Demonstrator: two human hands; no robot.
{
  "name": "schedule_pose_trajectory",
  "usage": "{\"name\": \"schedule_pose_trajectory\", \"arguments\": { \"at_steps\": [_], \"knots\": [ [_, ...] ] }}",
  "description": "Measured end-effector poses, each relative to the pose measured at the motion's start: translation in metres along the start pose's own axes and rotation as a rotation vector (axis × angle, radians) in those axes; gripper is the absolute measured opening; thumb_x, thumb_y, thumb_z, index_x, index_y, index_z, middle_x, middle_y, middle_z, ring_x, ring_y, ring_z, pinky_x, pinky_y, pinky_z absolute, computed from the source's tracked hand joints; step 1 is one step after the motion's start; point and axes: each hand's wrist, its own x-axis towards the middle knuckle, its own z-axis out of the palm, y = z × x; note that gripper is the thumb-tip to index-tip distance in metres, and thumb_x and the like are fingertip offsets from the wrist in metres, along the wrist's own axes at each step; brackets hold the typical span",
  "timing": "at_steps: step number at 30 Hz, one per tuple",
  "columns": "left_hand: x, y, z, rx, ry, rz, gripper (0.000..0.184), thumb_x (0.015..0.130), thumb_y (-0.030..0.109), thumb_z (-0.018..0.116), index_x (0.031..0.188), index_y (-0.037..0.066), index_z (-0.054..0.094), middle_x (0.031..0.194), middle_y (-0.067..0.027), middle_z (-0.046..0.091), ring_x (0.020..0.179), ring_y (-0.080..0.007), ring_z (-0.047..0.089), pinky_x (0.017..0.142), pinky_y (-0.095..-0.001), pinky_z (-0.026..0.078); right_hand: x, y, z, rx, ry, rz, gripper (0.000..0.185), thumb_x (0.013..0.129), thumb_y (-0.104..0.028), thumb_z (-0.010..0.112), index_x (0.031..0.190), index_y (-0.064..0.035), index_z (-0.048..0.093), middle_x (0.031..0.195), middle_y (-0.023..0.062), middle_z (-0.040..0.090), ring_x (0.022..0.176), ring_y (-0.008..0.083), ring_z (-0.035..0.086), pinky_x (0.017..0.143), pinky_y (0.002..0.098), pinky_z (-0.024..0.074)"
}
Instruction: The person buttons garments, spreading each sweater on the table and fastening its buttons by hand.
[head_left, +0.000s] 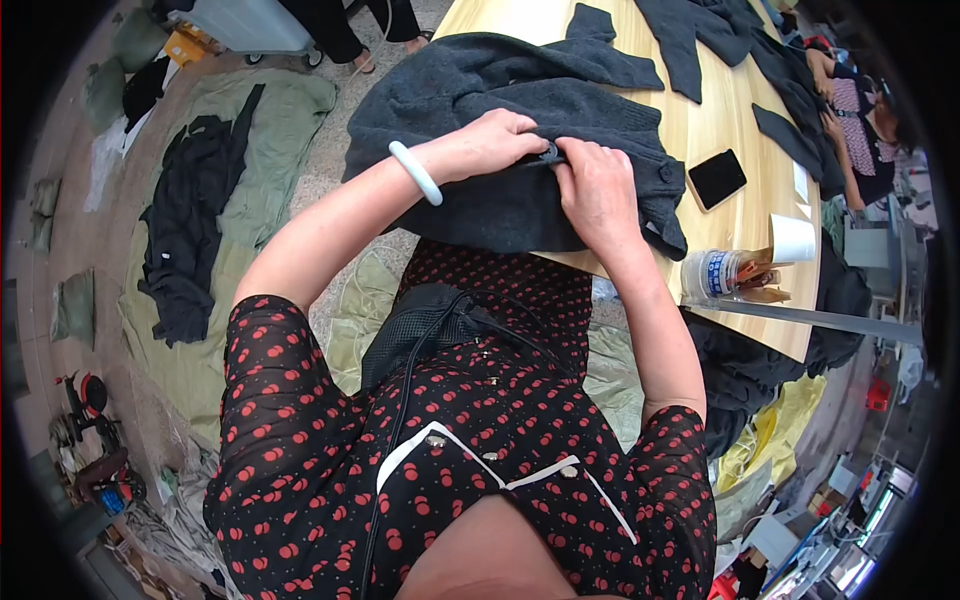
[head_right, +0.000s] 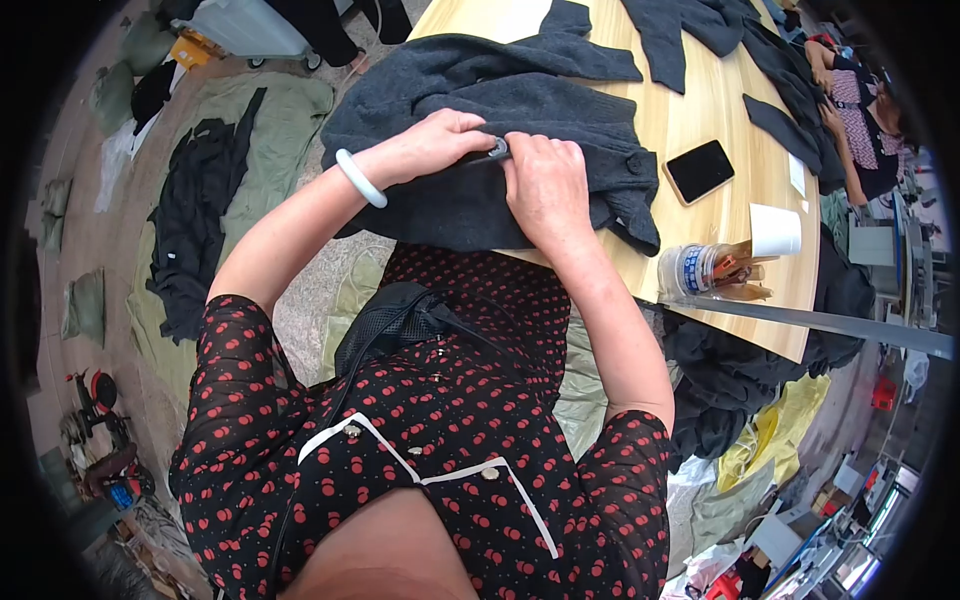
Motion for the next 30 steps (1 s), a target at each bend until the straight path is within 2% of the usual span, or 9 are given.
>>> {"name": "schedule_pose_trajectory", "arguments": {
  "at_steps": [1,2,4,5,11,14,23,26,30],
  "knots": [
    [0.004,-0.007,0.002,0.153,0.043,0.145,0.032,0.085,0.027,0.056,0.078,-0.004,0.056,0.067,-0.0139,0.054,0.064,-0.0179,0.050,0.062,-0.0334,0.041,0.000,0.001,0.000,-0.025,-0.050,0.014,0.021,0.079,-0.009,0.060,0.099,-0.0030,0.060,0.084,0.0115,0.062,0.082,0.0270,0.059,0.079,0.0382,0.0416],
    [0.008,-0.018,0.009,0.275,0.118,0.250,0.031,0.085,0.025,0.055,0.080,-0.006,0.054,0.074,-0.0218,0.056,0.070,-0.0317,0.057,0.066,-0.0410,0.043,0.000,0.001,0.000,-0.039,-0.048,0.001,0.021,0.079,-0.009,0.060,0.099,-0.0030,0.060,0.084,0.0115,0.062,0.083,0.0267,0.059,0.080,0.0382,0.0413],
    [0.001,-0.012,0.009,0.362,0.074,0.320,0.032,0.084,0.025,0.055,0.081,-0.006,0.051,0.079,-0.0236,0.058,0.078,-0.0410,0.056,0.070,-0.0460,0.042,-0.001,0.001,0.000,-0.059,-0.049,-0.024,0.020,0.079,-0.009,0.059,0.099,-0.0030,0.060,0.086,0.0114,0.062,0.084,0.0261,0.058,0.081,0.0382,0.0408],
    [-0.004,-0.008,0.008,0.383,0.073,0.326,0.032,0.084,0.025,0.055,0.082,-0.006,0.050,0.080,-0.0239,0.057,0.078,-0.0410,0.056,0.070,-0.0462,0.042,-0.001,0.004,0.005,-0.052,0.066,-0.099,0.013,0.077,-0.009,0.059,0.089,-0.0031,0.060,0.074,0.0104,0.058,0.077,0.0259,0.057,0.075,0.0377,0.0405],
    [-0.015,-0.007,0.014,0.503,0.148,0.374,0.025,0.084,0.019,0.053,0.085,-0.004,0.047,0.082,-0.0238,0.056,0.083,-0.0417,0.056,0.071,-0.0470,0.045,0.000,0.005,0.008,-0.050,0.060,-0.125,0.011,0.079,-0.010,0.058,0.088,-0.0028,0.060,0.073,0.0106,0.058,0.076,0.0263,0.057,0.075,0.0379,0.0403],
    [-0.013,-0.013,0.020,0.563,0.199,0.396,0.021,0.083,0.016,0.052,0.085,-0.004,0.046,0.083,-0.0233,0.055,0.083,-0.0413,0.056,0.073,-0.0477,0.045,0.000,0.004,0.005,-0.085,-0.083,-0.062,0.017,0.081,-0.011,0.060,0.096,-0.0027,0.060,0.083,0.0116,0.060,0.083,0.0267,0.057,0.083,0.0382,0.0404],
    [-0.013,-0.016,0.018,0.542,0.208,0.474,0.012,0.081,0.009,0.049,0.081,-0.003,0.045,0.079,-0.0213,0.054,0.079,-0.0403,0.056,0.071,-0.0476,0.045,0.001,0.012,0.001,-0.027,-0.095,-0.163,0.014,0.081,-0.005,0.056,0.094,-0.0018,0.059,0.082,0.0130,0.060,0.082,0.0289,0.057,0.080,0.0390,0.0414],
    [-0.014,-0.010,0.015,0.503,0.184,0.514,0.013,0.081,0.009,0.050,0.079,-0.003,0.045,0.076,-0.0207,0.053,0.078,-0.0399,0.055,0.069,-0.0467,0.044,0.004,0.014,-0.007,0.016,-0.040,-0.203,0.009,0.076,-0.001,0.054,0.084,-0.0039,0.058,0.073,0.0126,0.056,0.076,0.0292,0.055,0.077,0.0391,0.0413],
    [-0.010,0.001,0.006,0.355,0.088,0.538,0.016,0.081,0.011,0.053,0.081,-0.004,0.048,0.077,-0.0209,0.054,0.075,-0.0400,0.054,0.067,-0.0444,0.043,0.011,0.021,-0.027,0.429,-0.148,0.010,0.012,0.079,-0.006,0.058,0.089,-0.0009,0.061,0.078,0.0158,0.062,0.075,0.0326,0.061,0.071,0.0371,0.0466]
  ]
}}
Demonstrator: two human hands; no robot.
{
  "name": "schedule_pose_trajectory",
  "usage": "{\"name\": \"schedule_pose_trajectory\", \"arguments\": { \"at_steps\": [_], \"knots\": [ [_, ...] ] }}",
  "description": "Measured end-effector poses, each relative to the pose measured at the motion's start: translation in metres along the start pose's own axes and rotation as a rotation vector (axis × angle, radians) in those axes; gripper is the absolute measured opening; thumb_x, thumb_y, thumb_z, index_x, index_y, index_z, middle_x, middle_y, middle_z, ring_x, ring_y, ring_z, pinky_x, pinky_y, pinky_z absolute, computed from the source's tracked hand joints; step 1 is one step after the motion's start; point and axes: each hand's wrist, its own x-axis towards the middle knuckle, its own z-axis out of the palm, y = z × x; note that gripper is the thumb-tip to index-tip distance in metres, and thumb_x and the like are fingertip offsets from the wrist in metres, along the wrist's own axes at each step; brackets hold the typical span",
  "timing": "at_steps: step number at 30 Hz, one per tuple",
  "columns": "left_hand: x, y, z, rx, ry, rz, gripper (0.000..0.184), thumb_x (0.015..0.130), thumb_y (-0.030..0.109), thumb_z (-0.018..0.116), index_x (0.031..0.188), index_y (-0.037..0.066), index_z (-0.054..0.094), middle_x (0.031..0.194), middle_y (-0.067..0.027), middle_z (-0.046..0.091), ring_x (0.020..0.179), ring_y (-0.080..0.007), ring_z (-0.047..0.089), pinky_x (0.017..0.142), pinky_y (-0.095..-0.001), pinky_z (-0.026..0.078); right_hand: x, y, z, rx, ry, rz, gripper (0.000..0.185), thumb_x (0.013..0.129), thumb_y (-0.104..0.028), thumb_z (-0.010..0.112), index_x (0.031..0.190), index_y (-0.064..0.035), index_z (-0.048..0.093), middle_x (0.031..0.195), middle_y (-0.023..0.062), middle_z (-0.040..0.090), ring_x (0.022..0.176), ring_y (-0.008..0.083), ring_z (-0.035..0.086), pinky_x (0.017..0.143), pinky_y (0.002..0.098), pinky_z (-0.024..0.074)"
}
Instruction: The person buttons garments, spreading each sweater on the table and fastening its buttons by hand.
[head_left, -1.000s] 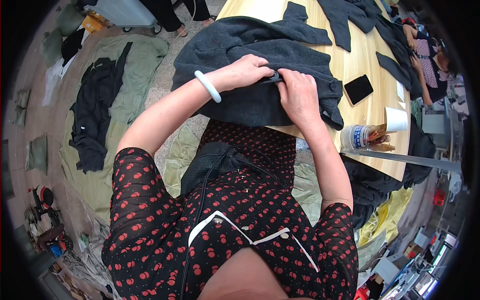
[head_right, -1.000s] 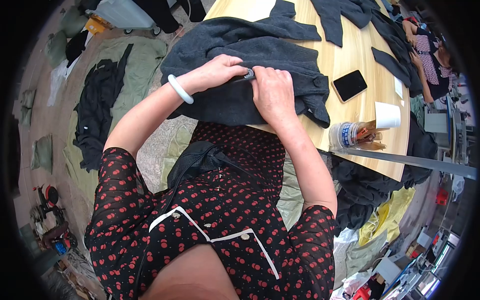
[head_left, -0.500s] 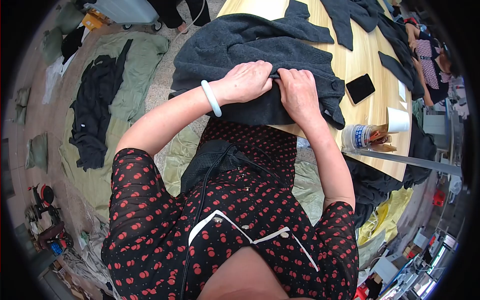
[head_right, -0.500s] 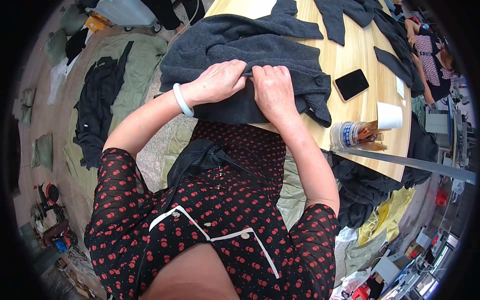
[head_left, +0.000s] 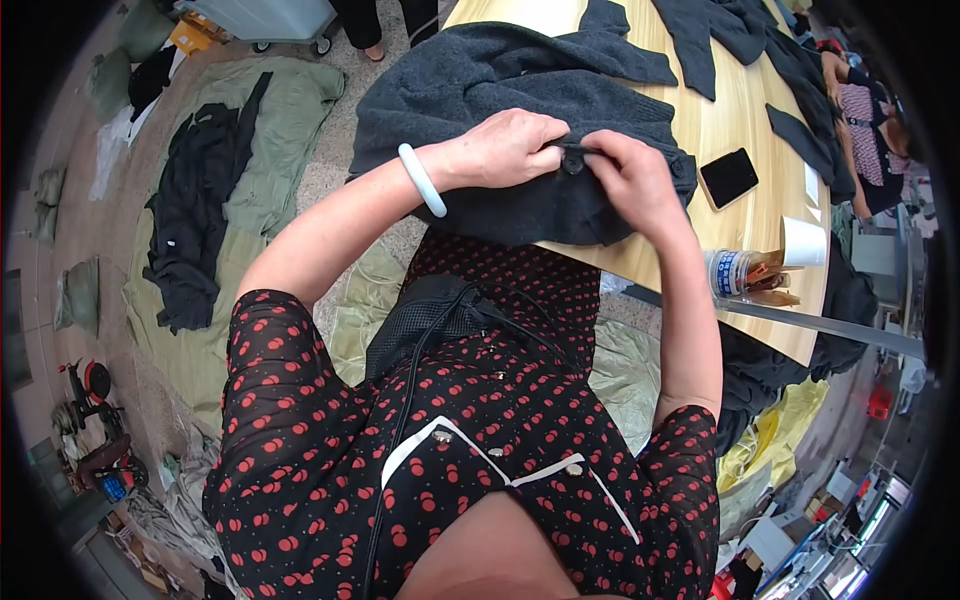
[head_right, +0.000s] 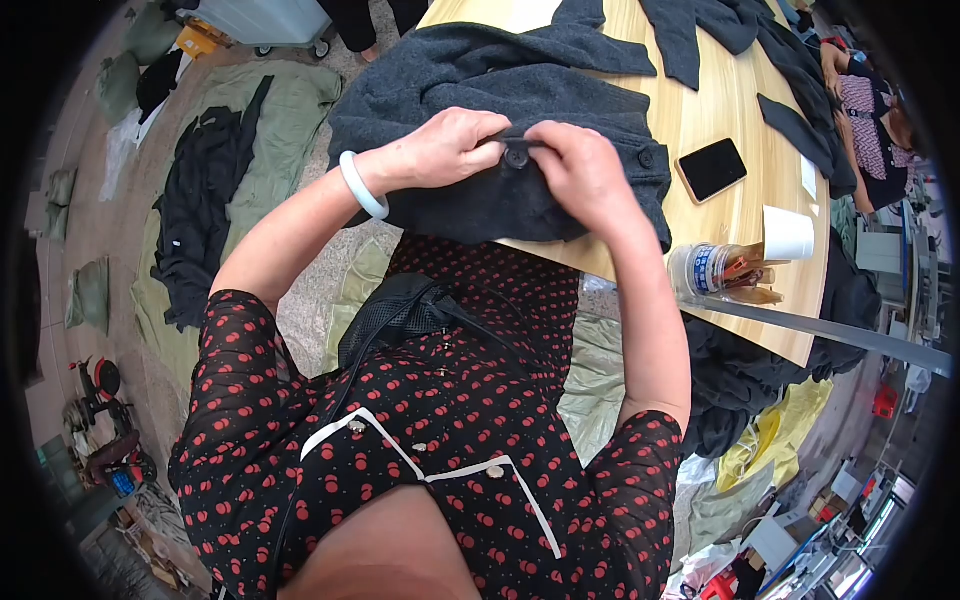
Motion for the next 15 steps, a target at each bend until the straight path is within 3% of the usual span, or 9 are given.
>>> {"name": "schedule_pose_trajectory", "arguments": {
  "at_steps": [1,2,4,7,9,10,15],
  "knots": [
    [0.003,-0.001,0.000,-0.089,0.026,0.045,0.028,0.081,0.022,0.056,0.077,-0.004,0.050,0.073,-0.0228,0.057,0.073,-0.0386,0.057,0.067,-0.0442,0.044,0.001,-0.002,-0.010,0.099,-0.079,0.158,0.016,0.080,-0.012,0.061,0.091,-0.0011,0.062,0.081,0.0165,0.064,0.076,0.0326,0.063,0.068,0.0347,0.0482],
    [0.005,-0.001,-0.004,-0.110,-0.047,-0.003,0.030,0.082,0.025,0.057,0.077,-0.005,0.051,0.072,-0.0228,0.057,0.071,-0.0376,0.057,0.066,-0.0432,0.044,0.004,-0.002,-0.016,0.144,-0.121,0.212,0.018,0.080,-0.015,0.063,0.092,-0.0013,0.062,0.082,0.0164,0.064,0.076,0.0315,0.063,0.068,0.0335,0.0478],
    [0.011,0.006,-0.019,-0.151,-0.190,-0.094,0.035,0.083,0.029,0.059,0.079,-0.005,0.054,0.070,-0.0228,0.056,0.067,-0.0354,0.057,0.064,-0.0411,0.044,0.010,0.004,-0.017,0.139,-0.126,0.237,0.019,0.079,-0.016,0.064,0.091,-0.0017,0.063,0.084,0.0159,0.065,0.078,0.0320,0.063,0.069,0.0341,0.0480],
    [0.004,-0.016,-0.028,-0.098,-0.148,-0.148,0.041,0.083,0.037,0.061,0.089,-0.004,0.062,0.075,-0.0226,0.060,0.071,-0.0332,0.060,0.066,-0.0388,0.045,0.016,0.008,-0.002,-0.084,-0.041,0.260,0.019,0.080,-0.018,0.063,0.090,-0.0018,0.063,0.084,0.0156,0.065,0.081,0.0327,0.062,0.071,0.0359,0.0479],
    [-0.017,-0.038,-0.037,0.042,-0.039,-0.207,0.042,0.082,0.039,0.062,0.093,-0.001,0.063,0.085,-0.0203,0.064,0.082,-0.0328,0.062,0.073,-0.0386,0.047,0.020,0.021,0.011,-0.239,0.058,0.139,0.017,0.081,-0.018,0.063,0.089,-0.0024,0.063,0.083,0.0157,0.065,0.082,0.0331,0.061,0.073,0.0379,0.0476],
    [-0.028,-0.042,-0.048,0.085,-0.062,-0.241,0.036,0.083,0.031,0.063,0.101,-0.001,0.061,0.084,-0.0161,0.064,0.080,-0.0283,0.063,0.072,-0.0358,0.048,0.021,0.027,0.017,-0.312,0.112,0.074,0.016,0.081,-0.018,0.062,0.088,-0.0027,0.063,0.083,0.0158,0.064,0.082,0.0334,0.061,0.073,0.0390,0.0475],
    [-0.085,-0.060,-0.064,0.130,-0.042,-0.319,0.038,0.080,0.027,0.067,0.105,-0.001,0.058,0.095,-0.0161,0.062,0.091,-0.0283,0.060,0.080,-0.0348,0.046,0.036,0.002,0.034,-0.262,0.149,-0.212,0.013,0.079,-0.015,0.064,0.085,-0.0037,0.062,0.080,0.0135,0.063,0.077,0.0313,0.059,0.072,0.0402,0.0460]
  ]
}}
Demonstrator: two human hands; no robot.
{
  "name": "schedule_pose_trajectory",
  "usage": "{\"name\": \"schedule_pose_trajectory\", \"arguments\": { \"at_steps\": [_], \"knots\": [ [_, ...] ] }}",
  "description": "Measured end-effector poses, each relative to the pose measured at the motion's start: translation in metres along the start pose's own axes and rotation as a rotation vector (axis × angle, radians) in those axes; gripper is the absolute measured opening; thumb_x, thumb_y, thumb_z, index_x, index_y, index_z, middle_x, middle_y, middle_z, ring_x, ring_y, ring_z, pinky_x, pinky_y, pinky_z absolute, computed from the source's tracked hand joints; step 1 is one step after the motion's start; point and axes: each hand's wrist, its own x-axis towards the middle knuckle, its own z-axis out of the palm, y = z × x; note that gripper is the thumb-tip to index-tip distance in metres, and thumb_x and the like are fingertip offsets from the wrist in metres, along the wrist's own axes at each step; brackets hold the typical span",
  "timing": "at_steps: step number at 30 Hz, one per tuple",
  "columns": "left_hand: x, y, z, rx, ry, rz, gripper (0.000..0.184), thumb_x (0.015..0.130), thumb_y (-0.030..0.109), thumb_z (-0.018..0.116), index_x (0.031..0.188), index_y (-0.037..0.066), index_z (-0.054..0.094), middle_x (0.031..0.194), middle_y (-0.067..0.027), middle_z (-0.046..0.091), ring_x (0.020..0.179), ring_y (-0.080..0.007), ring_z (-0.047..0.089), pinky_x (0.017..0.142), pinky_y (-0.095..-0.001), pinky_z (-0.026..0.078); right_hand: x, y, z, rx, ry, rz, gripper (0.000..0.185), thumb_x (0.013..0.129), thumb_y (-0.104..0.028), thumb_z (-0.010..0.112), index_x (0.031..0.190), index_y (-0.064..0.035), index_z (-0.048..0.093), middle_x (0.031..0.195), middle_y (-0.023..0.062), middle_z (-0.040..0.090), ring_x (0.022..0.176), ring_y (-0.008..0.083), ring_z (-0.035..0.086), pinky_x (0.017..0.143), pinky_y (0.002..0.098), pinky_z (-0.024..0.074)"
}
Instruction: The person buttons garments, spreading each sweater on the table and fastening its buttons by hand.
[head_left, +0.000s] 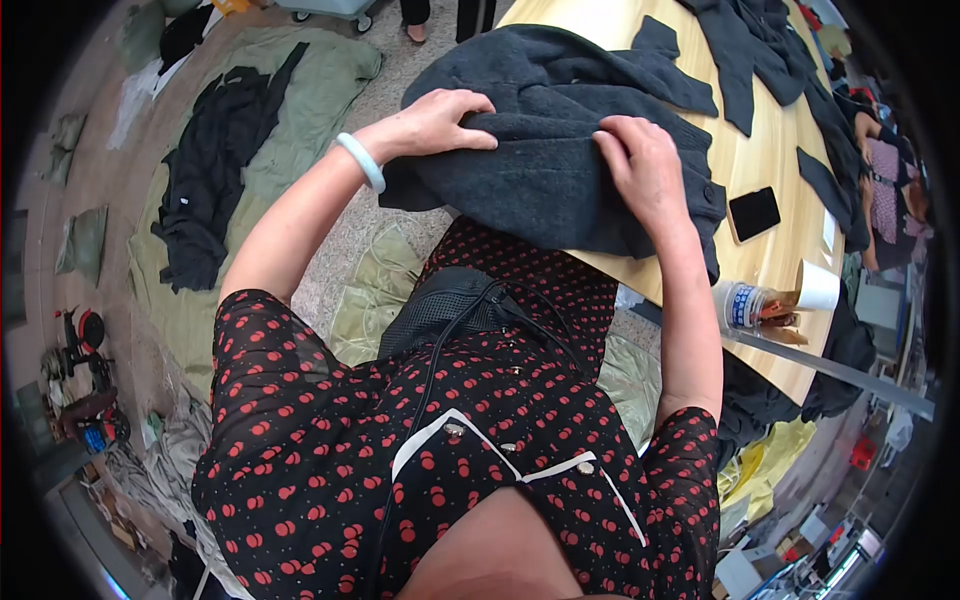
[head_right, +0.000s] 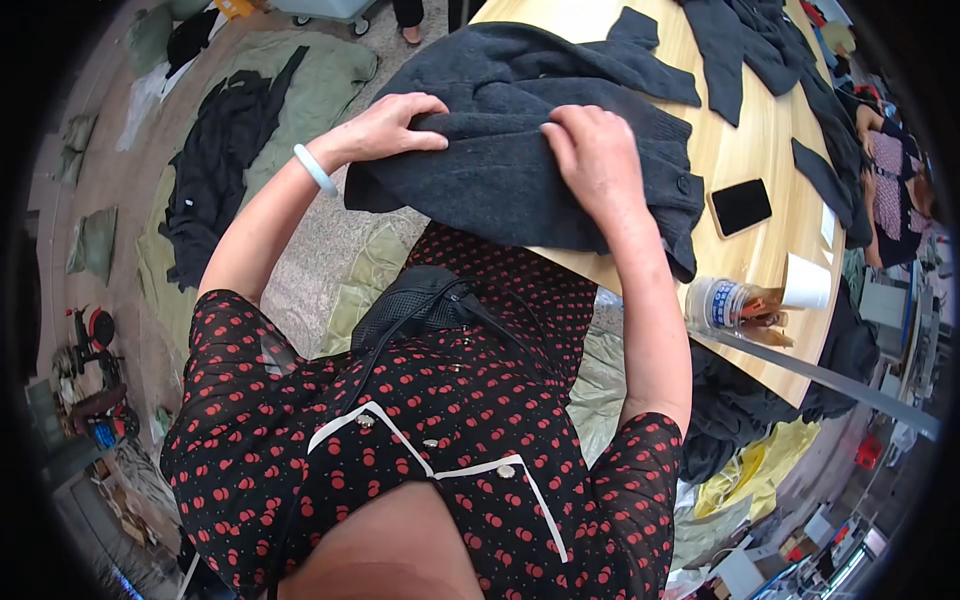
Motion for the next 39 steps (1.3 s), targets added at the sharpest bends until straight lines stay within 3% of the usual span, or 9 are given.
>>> {"name": "schedule_pose_trajectory", "arguments": {
  "at_steps": [6,10,19,20,23,24,26,32,39],
  "knots": [
    [-0.008,-0.003,0.006,-0.181,0.030,-0.089,0.041,0.078,0.034,0.066,0.098,-0.002,0.062,0.092,-0.0195,0.064,0.090,-0.0343,0.061,0.080,-0.0397,0.048,0.001,-0.052,0.025,-0.007,-0.209,-0.119,0.018,0.074,-0.017,0.068,0.085,-0.0052,0.059,0.079,0.0111,0.059,0.079,0.0288,0.058,0.073,0.0391,0.0446],
    [-0.002,0.006,0.018,-0.009,0.112,0.044,0.034,0.079,0.026,0.067,0.094,-0.003,0.062,0.088,-0.0181,0.063,0.082,-0.0336,0.062,0.073,-0.0380,0.048,-0.002,-0.054,0.037,-0.100,-0.324,-0.070,0.015,0.074,-0.017,0.068,0.079,-0.0055,0.061,0.073,0.0100,0.058,0.075,0.0281,0.058,0.070,0.0394,0.0449],
    [0.000,-0.002,0.031,0.056,0.031,0.077,0.035,0.076,0.023,0.068,0.095,-0.005,0.061,0.092,-0.0186,0.062,0.086,-0.0355,0.059,0.075,-0.0398,0.047,-0.009,-0.056,0.051,-0.057,-0.323,-0.102,0.008,0.075,-0.013,0.064,0.074,-0.0052,0.062,0.070,0.0099,0.057,0.072,0.0270,0.059,0.067,0.0388,0.0454],
    [0.000,-0.005,0.033,0.051,0.082,0.129,0.030,0.077,0.022,0.066,0.092,-0.004,0.062,0.086,-0.0175,0.063,0.079,-0.0320,0.061,0.071,-0.0379,0.047,-0.009,-0.055,0.051,-0.044,-0.326,-0.107,0.007,0.075,-0.012,0.063,0.075,-0.0048,0.061,0.071,0.0102,0.057,0.073,0.0273,0.059,0.067,0.0389,0.0455],
    [0.006,0.015,0.016,-0.177,0.044,-0.073,0.027,0.080,0.024,0.063,0.089,-0.002,0.063,0.077,-0.0157,0.062,0.071,-0.0243,0.060,0.066,-0.0352,0.046,-0.002,-0.055,0.043,0.039,-0.170,-0.114,0.006,0.077,-0.007,0.059,0.081,-0.0030,0.060,0.074,0.0119,0.058,0.074,0.0304,0.058,0.069,0.0408,0.0458],
    [0.009,0.017,0.013,-0.254,0.074,-0.081,0.026,0.082,0.026,0.060,0.087,0.000,0.064,0.070,-0.0131,0.061,0.067,-0.0168,0.058,0.063,-0.0333,0.045,0.002,-0.057,0.037,0.047,-0.167,-0.087,0.007,0.077,-0.004,0.057,0.084,-0.0021,0.059,0.075,0.0129,0.057,0.075,0.0318,0.057,0.070,0.0419,0.0455],
    [0.011,0.022,0.008,-0.339,0.076,-0.143,0.030,0.082,0.029,0.060,0.091,0.001,0.065,0.071,-0.0121,0.062,0.069,-0.0149,0.059,0.064,-0.0329,0.047,0.006,-0.065,0.030,0.087,-0.157,-0.049,0.010,0.076,0.000,0.055,0.086,-0.0009,0.057,0.077,0.0149,0.057,0.077,0.0338,0.056,0.071,0.0432,0.0449],
    [0.013,0.015,0.038,-0.334,0.191,-0.093,0.034,0.076,0.027,0.060,0.086,-0.005,0.064,0.081,-0.0262,0.062,0.081,-0.0368,0.063,0.072,-0.0406,0.048,-0.004,-0.068,0.042,0.096,-0.227,0.032,0.012,0.075,0.001,0.054,0.086,0.0010,0.055,0.084,0.0179,0.057,0.082,0.0347,0.056,0.075,0.0421,0.0450],
    [0.010,0.017,0.031,-0.437,0.125,-0.149,0.036,0.077,0.027,0.056,0.083,-0.009,0.061,0.080,-0.0282,0.061,0.077,-0.0372,0.062,0.071,-0.0423,0.047,0.003,-0.075,0.046,0.087,-0.107,0.115,0.016,0.078,-0.001,0.055,0.094,0.0003,0.057,0.086,0.0167,0.059,0.084,0.0330,0.058,0.075,0.0410,0.0458]
  ]
}}
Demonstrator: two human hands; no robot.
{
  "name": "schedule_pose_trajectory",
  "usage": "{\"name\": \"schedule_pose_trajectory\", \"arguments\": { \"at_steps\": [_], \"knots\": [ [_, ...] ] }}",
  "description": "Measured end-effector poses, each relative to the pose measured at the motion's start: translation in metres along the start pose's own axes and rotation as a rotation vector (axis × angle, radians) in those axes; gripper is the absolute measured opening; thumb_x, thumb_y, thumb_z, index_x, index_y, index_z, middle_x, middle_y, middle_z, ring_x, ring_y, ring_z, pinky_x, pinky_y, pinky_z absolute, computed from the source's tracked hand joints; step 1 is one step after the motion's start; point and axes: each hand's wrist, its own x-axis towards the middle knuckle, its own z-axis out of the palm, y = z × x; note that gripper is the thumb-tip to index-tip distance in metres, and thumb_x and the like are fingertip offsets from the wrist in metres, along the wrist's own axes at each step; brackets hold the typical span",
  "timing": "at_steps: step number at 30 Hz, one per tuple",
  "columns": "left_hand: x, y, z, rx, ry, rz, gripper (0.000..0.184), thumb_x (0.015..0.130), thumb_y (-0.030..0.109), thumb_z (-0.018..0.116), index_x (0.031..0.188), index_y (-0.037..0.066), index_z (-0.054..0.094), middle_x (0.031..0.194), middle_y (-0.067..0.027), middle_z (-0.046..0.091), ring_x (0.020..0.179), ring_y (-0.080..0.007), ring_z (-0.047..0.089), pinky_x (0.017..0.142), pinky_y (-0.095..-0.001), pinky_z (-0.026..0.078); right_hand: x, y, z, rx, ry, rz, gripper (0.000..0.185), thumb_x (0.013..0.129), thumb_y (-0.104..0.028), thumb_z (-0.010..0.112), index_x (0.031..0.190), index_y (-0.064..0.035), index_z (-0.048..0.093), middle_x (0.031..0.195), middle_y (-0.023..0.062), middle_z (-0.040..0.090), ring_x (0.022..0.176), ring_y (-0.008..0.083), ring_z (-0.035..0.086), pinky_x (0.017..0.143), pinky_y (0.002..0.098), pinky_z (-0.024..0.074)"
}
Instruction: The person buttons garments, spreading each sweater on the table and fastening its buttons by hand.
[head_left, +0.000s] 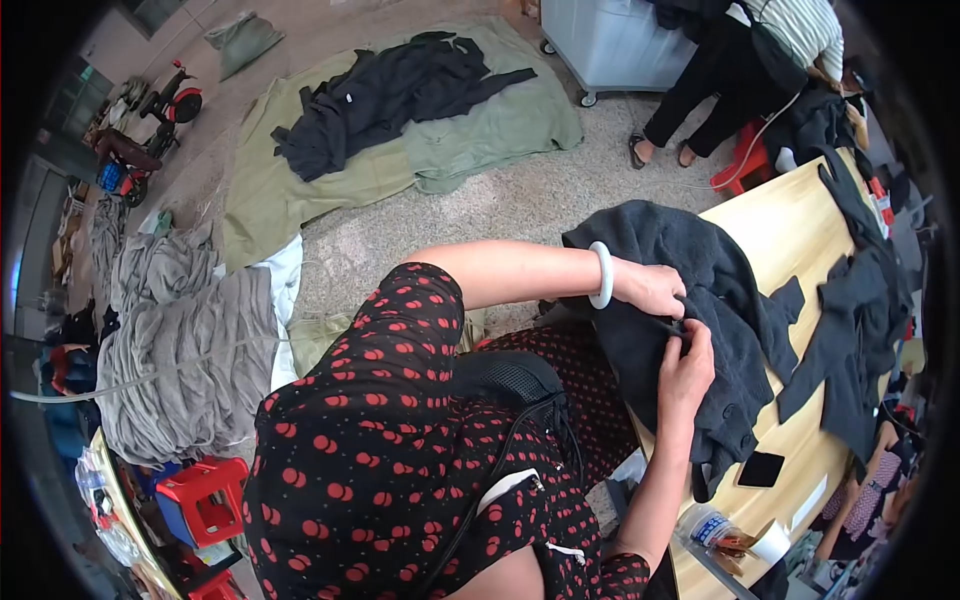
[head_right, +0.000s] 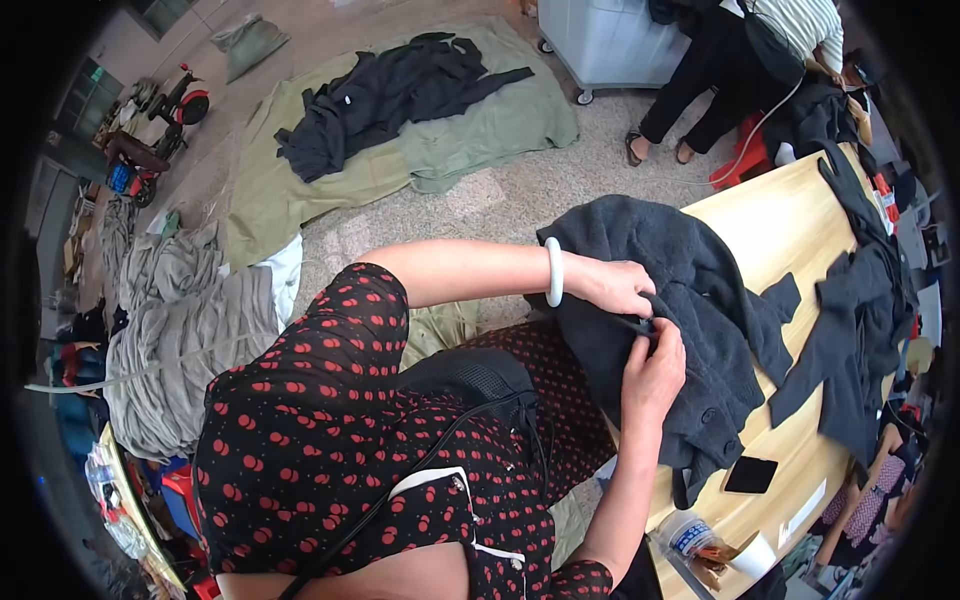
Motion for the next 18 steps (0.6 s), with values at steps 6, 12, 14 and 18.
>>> {"name": "schedule_pose_trajectory", "arguments": {
  "at_steps": [6,12,14,18],
  "knots": [
    [-0.002,-0.003,0.002,0.307,-0.142,0.139,0.039,0.081,0.030,0.051,0.081,-0.009,0.060,0.081,-0.0285,0.061,0.085,-0.0412,0.059,0.076,-0.0460,0.046,-0.007,0.011,-0.002,-0.110,-0.024,-0.102,0.022,0.080,-0.005,0.058,0.102,-0.0029,0.059,0.089,0.0153,0.058,0.085,0.0327,0.057,0.073,0.0411,0.0462],
    [-0.027,0.028,0.002,0.487,-0.136,0.105,0.036,0.081,0.030,0.057,0.080,-0.005,0.053,0.083,-0.0253,0.058,0.083,-0.0419,0.057,0.072,-0.0466,0.045,-0.006,0.015,0.000,-0.142,0.011,-0.163,0.011,0.076,-0.008,0.059,0.086,-0.0050,0.056,0.076,0.0119,0.058,0.072,0.0312,0.059,0.064,0.0422,0.0477],
    [-0.026,0.027,0.012,0.560,-0.006,0.149,0.030,0.081,0.024,0.057,0.079,-0.004,0.050,0.080,-0.0233,0.055,0.080,-0.0415,0.055,0.070,-0.0473,0.044,-0.006,0.020,0.000,-0.168,0.008,-0.189,0.008,0.074,-0.009,0.059,0.078,-0.0062,0.052,0.071,0.0114,0.056,0.069,0.0298,0.058,0.061,0.0418,0.0479],
    [-0.026,0.016,0.018,0.565,0.037,0.225,0.022,0.079,0.014,0.055,0.087,-0.004,0.045,0.083,-0.0212,0.052,0.080,-0.0399,0.052,0.072,-0.0460,0.043,-0.008,0.033,0.010,-0.186,0.040,-0.184,0.006,0.073,-0.009,0.056,0.074,-0.0077,0.050,0.069,0.0095,0.055,0.067,0.0268,0.059,0.061,0.0388,0.0481]
  ]
}}
